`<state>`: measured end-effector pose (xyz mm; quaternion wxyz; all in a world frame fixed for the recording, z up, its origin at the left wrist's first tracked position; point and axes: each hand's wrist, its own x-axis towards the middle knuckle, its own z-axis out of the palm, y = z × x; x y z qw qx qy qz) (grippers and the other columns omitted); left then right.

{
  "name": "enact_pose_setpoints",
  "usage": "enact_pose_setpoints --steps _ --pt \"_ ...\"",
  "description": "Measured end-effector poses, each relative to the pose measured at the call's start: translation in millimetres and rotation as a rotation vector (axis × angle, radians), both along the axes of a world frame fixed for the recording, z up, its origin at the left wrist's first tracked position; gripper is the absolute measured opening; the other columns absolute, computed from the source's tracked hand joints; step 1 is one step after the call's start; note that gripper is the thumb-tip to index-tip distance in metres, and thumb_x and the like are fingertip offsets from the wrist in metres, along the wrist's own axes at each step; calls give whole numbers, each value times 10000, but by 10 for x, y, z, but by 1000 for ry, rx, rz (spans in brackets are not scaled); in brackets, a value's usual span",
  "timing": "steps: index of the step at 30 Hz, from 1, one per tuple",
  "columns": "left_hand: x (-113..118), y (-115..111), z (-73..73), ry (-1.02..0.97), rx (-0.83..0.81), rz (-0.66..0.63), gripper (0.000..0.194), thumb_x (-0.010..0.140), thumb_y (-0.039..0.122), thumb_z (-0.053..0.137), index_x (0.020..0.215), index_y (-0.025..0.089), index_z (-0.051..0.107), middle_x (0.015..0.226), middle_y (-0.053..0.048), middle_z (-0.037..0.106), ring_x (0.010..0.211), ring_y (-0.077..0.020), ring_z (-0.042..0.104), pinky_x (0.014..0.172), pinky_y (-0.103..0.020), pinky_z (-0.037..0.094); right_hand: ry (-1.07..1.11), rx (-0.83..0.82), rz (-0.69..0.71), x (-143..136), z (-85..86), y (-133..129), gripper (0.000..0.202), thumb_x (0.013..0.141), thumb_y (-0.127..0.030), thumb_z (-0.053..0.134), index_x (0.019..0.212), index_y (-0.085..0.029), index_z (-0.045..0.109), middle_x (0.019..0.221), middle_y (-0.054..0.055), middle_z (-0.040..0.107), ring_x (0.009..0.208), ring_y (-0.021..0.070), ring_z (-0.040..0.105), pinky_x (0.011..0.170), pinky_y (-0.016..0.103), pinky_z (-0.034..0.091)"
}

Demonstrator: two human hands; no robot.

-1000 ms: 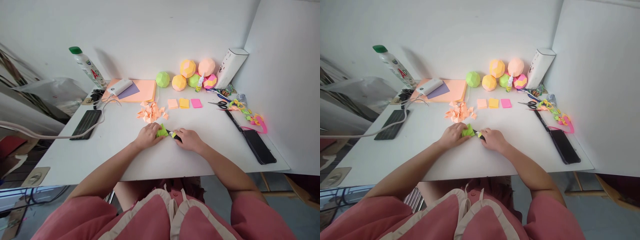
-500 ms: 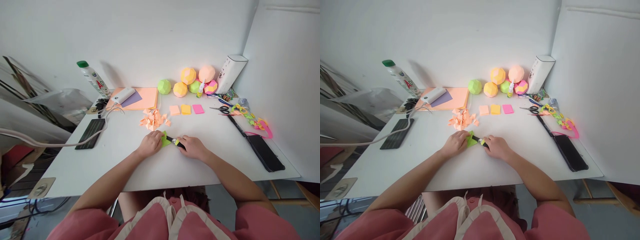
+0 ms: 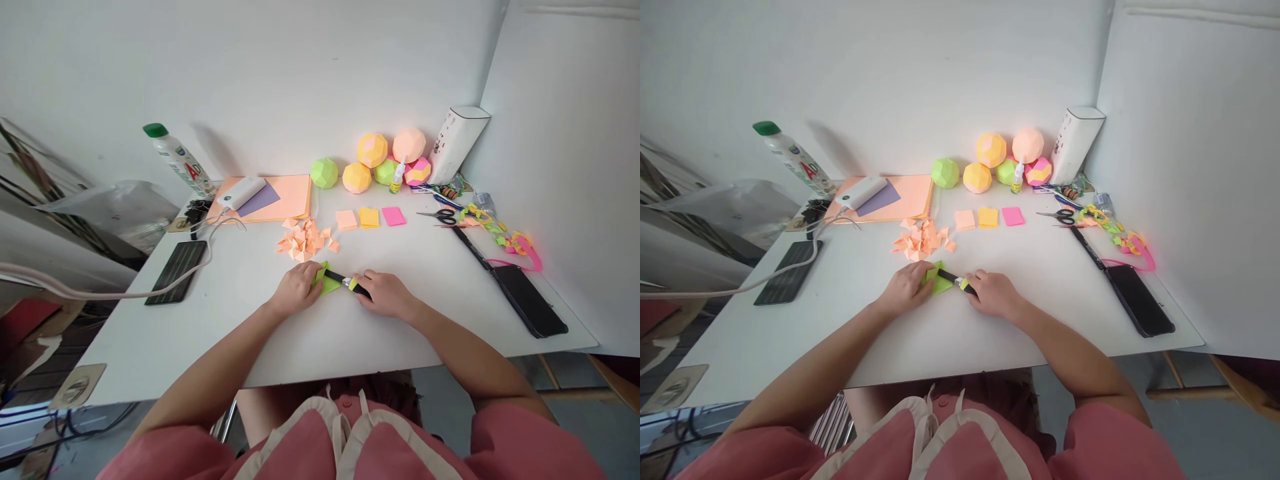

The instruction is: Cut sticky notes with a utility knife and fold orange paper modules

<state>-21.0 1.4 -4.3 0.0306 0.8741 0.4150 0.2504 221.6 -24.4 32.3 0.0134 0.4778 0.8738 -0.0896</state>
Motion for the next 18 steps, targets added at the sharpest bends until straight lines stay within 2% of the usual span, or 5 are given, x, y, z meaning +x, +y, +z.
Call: enact_pose_setpoints --steps 6,10,14,18 --pt "5 -10 41 1 -30 13 339 859 166 358 1190 171 429 922 -82 640 824 -211 614 681 -332 500 -21 -20 -20 -11 12 2 488 890 -362 430 1335 -165 460 1051 111 615 769 193 611 624 283 429" --pt "5 -3 30 90 -30 -13 284 847 159 361 1036 210 566 1059 -87 606 825 -197 601 700 -336 507 -2 -24 -30 2 17 9 489 890 -358 431 1334 -156 465 1058 109 617 780 191 613 643 280 432" --pt "8 -8 -1 118 -4 -3 191 855 277 446 957 202 590 1061 -91 590 832 -203 593 707 -343 512 24 -56 -47 45 59 30 472 890 -343 438 1320 -155 482 1051 101 621 812 195 618 672 282 436" --pt "5 -10 -29 126 18 -20 368 794 498 551 990 186 554 1070 -119 579 902 -249 589 716 -374 518 43 -127 -88 104 143 65 458 877 -324 455 1301 -158 507 1065 100 623 872 209 617 713 283 438"
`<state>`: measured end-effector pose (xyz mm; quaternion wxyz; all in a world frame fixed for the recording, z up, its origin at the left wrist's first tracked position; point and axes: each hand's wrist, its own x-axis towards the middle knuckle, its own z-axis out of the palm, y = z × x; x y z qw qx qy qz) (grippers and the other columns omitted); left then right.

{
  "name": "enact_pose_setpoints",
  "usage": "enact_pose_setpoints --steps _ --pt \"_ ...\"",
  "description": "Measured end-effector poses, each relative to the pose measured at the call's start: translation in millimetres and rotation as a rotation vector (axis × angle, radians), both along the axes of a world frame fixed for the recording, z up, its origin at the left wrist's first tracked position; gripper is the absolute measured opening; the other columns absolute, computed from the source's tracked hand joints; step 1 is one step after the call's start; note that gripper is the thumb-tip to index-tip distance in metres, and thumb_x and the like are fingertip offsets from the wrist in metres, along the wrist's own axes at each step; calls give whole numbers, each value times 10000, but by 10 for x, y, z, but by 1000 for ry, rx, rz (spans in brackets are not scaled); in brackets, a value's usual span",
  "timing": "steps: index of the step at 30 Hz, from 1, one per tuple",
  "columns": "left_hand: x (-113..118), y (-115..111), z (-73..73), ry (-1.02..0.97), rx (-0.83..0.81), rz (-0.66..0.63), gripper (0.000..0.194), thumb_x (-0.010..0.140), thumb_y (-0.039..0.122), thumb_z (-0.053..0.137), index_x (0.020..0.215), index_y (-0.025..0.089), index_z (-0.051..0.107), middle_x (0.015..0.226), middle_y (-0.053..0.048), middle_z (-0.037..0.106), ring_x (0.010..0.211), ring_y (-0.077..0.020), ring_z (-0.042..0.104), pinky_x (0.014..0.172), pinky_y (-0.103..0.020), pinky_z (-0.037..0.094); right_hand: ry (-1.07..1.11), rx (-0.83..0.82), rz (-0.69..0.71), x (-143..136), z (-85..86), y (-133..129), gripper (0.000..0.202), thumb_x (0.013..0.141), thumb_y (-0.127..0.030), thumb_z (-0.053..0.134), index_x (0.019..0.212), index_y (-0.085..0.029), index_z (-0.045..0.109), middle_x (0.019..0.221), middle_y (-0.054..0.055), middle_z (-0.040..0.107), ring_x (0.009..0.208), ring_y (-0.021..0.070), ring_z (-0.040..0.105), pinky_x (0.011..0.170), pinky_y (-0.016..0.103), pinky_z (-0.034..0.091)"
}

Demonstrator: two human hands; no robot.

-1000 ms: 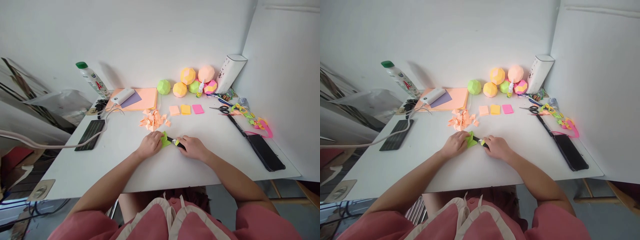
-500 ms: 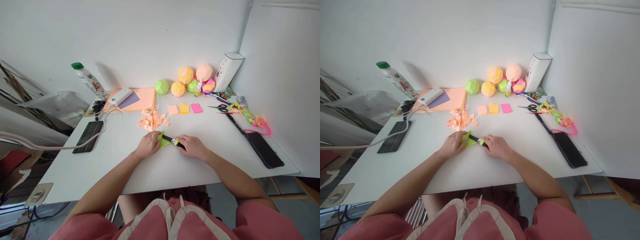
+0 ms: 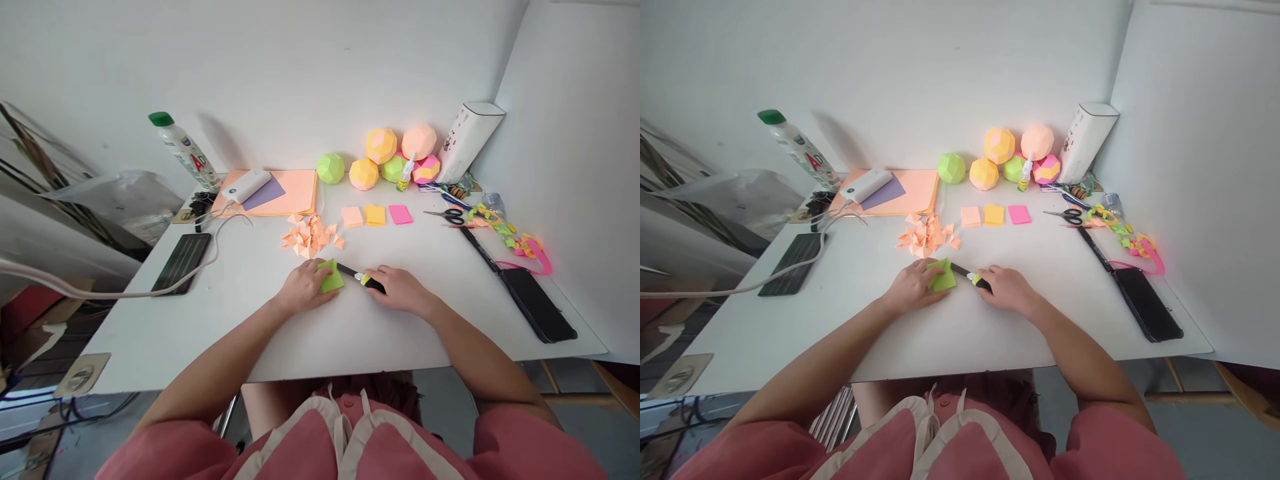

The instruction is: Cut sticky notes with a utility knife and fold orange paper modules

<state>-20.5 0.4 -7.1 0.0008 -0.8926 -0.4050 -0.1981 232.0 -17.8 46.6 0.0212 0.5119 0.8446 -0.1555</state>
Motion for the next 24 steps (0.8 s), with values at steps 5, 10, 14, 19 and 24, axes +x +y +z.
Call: enact_pose_setpoints --steps 5,10,14,19,24 --pt "-8 11 -23 3 2 11 357 796 503 558 979 197 538 1077 -121 575 939 -257 589 713 -376 516 69 -99 7 135 65 78 439 864 -313 473 1277 -175 534 1071 99 631 896 220 609 758 304 446" --pt "-2 2 -1 13 7 12 316 821 465 534 973 187 535 1057 -116 573 905 -246 589 694 -362 509 243 -229 151 343 76 190 418 834 -335 531 1241 -245 575 1136 55 634 997 220 591 838 306 441" --pt "-3 -11 26 35 -7 14 293 848 441 499 970 177 539 1057 -110 571 865 -225 582 707 -351 503 285 -322 203 417 96 229 431 805 -343 568 1222 -239 599 1164 47 632 1013 222 589 855 298 434" --pt "-3 -10 40 42 -23 12 305 856 444 480 976 171 548 1077 -120 566 889 -235 575 723 -360 501 284 -345 239 412 108 216 416 795 -324 574 1204 -262 615 1128 28 652 977 217 597 846 294 430" --pt "-1 -13 51 39 -43 15 297 859 438 473 973 176 554 1076 -116 562 901 -235 572 717 -358 499 285 -348 254 416 119 214 419 789 -331 580 1198 -248 619 1118 33 655 978 212 596 840 284 430"
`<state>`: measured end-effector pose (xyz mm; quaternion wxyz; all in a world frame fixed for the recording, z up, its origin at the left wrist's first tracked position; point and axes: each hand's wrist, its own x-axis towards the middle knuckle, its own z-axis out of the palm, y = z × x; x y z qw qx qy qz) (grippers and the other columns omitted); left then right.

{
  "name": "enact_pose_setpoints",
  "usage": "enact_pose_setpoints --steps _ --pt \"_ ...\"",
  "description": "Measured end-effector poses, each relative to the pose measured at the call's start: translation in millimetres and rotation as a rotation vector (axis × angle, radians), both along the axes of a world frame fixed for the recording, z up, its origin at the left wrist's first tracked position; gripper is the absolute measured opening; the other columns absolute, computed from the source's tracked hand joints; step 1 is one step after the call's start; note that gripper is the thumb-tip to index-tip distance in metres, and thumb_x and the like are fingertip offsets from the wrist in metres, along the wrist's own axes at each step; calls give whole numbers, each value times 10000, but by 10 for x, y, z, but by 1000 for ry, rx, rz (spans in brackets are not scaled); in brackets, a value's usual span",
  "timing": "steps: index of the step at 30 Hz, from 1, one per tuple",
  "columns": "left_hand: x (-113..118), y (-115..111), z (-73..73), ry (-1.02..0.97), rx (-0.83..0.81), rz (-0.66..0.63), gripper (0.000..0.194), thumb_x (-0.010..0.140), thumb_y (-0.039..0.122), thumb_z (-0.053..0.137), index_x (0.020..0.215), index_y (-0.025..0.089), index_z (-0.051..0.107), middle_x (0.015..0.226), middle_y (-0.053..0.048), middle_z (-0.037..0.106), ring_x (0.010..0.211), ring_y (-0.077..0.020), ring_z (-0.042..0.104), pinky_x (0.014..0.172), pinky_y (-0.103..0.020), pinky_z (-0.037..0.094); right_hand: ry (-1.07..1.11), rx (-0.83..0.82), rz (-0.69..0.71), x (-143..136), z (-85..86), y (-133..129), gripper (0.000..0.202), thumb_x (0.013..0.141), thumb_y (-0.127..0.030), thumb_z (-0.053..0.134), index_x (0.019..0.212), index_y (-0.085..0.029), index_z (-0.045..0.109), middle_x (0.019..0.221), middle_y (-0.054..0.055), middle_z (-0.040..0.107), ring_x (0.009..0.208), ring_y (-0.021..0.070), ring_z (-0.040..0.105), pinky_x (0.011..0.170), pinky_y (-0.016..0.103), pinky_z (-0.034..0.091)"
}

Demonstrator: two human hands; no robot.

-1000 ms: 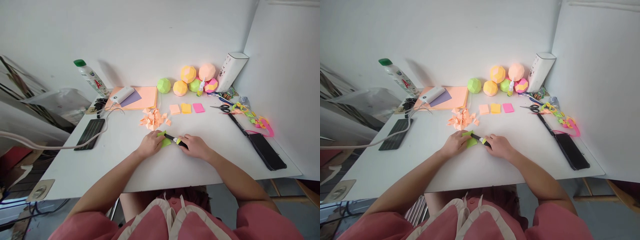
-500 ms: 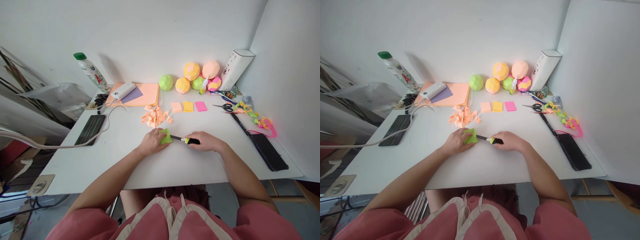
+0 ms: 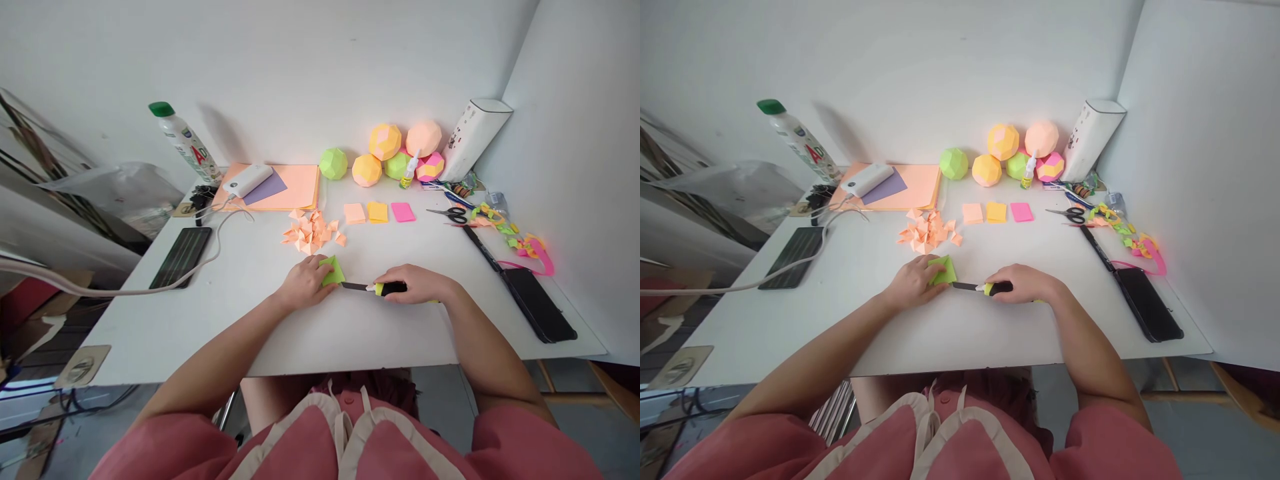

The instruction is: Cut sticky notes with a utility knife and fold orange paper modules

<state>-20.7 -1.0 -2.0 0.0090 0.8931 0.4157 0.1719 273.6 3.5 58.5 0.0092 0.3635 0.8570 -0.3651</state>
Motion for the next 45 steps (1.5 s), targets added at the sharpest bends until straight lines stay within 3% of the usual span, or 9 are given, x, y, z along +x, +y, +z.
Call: enact_pose_setpoints --steps 34,45 --pt "0 -2 38 2 -32 -34 293 883 400 425 973 167 578 1099 -127 553 926 -244 557 730 -380 504 -55 64 14 -59 -18 -26 441 793 -360 569 1224 -272 600 1100 35 659 953 220 600 794 289 426" --pt "17 -12 19 3 -15 -14 271 870 394 454 969 173 574 1097 -123 558 943 -247 558 720 -371 506 -143 109 -19 -134 52 -81 455 787 -354 557 1228 -250 598 1076 57 656 958 241 600 797 318 436"
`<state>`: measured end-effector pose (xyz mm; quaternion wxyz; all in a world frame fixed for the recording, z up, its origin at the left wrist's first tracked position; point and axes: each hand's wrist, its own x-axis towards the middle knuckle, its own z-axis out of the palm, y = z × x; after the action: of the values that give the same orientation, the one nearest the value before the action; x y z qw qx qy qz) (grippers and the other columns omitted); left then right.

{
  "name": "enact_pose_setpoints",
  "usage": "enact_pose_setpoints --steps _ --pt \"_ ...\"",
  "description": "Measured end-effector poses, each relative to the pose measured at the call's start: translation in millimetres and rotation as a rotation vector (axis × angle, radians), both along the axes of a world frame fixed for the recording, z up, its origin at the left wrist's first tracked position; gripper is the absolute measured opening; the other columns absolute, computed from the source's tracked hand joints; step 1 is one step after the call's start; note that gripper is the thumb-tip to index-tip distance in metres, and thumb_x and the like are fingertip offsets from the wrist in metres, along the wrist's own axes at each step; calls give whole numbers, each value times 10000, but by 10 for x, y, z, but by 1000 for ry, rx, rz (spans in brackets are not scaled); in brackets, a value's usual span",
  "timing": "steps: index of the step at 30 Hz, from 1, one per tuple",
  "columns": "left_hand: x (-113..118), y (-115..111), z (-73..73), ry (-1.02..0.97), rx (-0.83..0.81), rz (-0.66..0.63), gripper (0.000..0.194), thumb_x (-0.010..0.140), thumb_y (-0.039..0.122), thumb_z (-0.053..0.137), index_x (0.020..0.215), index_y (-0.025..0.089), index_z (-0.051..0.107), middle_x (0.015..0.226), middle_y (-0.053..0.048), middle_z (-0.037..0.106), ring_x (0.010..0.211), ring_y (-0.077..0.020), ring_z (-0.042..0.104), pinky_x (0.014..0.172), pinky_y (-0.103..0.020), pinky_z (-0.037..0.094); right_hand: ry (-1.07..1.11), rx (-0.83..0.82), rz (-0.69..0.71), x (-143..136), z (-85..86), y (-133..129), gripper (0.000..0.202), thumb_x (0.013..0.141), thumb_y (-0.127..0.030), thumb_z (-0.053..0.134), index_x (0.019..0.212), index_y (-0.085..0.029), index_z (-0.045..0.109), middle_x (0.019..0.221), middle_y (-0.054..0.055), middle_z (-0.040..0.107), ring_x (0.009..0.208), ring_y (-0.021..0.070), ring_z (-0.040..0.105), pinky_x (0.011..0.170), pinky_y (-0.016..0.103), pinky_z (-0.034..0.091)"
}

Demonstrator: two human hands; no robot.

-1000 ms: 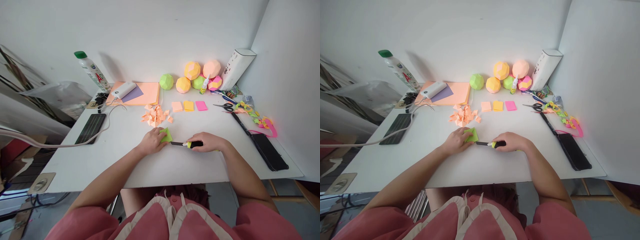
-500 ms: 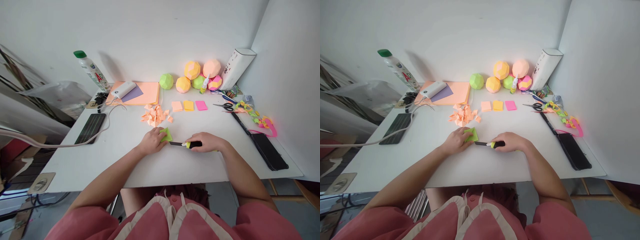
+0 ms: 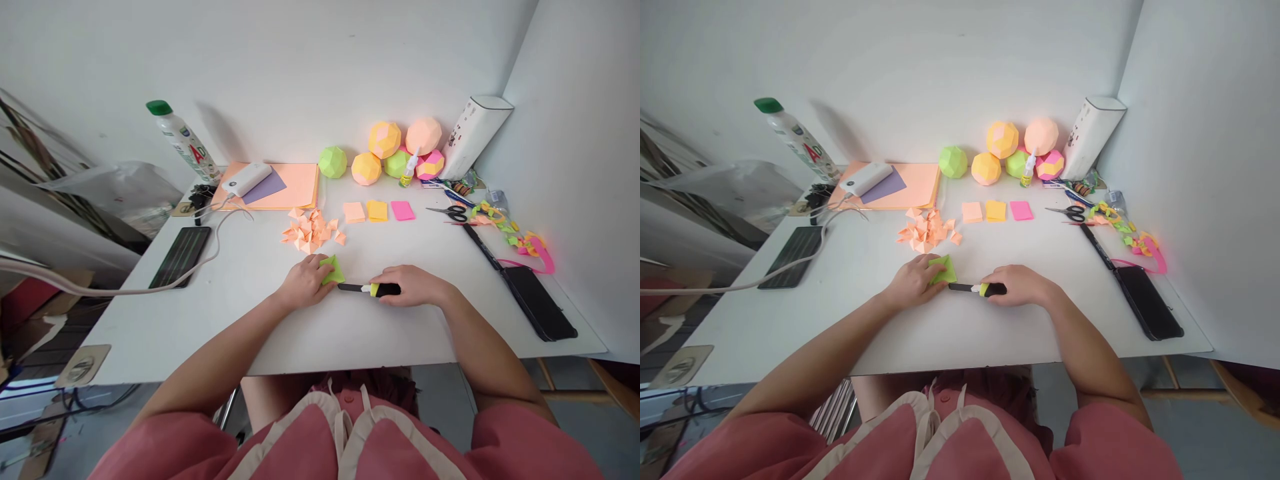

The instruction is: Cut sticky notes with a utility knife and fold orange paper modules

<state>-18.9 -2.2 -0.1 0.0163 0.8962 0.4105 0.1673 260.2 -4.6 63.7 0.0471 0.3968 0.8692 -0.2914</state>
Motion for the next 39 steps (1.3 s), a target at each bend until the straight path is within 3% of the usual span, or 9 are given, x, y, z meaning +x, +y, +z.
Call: enact_pose_setpoints --steps 10,19,25,29,39 --pt "2 -1 -4 -8 23 -1 268 874 391 446 963 169 567 1085 -123 559 931 -245 557 702 -368 506 -25 27 11 0 -45 -19 461 800 -376 541 1241 -251 586 1057 61 660 946 241 603 790 324 439" --pt "10 -3 -21 12 33 1 270 891 366 423 971 170 591 1091 -129 556 945 -245 553 698 -363 513 -112 53 -14 -130 26 -132 447 810 -372 528 1226 -223 590 1053 96 653 918 255 613 757 320 439" --pt "43 -14 -30 60 94 13 228 882 273 429 969 187 622 1081 -125 562 965 -247 544 671 -340 519 -225 108 7 -263 40 -271 576 846 -373 484 1387 -187 411 1007 116 640 843 249 622 690 302 434" --pt "57 -22 -17 64 86 4 245 889 269 412 970 187 629 1077 -136 559 962 -254 539 662 -347 521 -284 126 17 -348 51 -351 553 868 -371 469 1385 -184 413 1008 127 630 794 234 632 657 288 431" --pt "78 -19 12 73 45 5 287 896 256 375 1007 197 633 1064 -136 552 929 -250 524 635 -365 525 -343 221 -26 -462 -82 -507 546 872 -395 446 1369 -169 420 953 130 648 754 241 642 594 284 435"
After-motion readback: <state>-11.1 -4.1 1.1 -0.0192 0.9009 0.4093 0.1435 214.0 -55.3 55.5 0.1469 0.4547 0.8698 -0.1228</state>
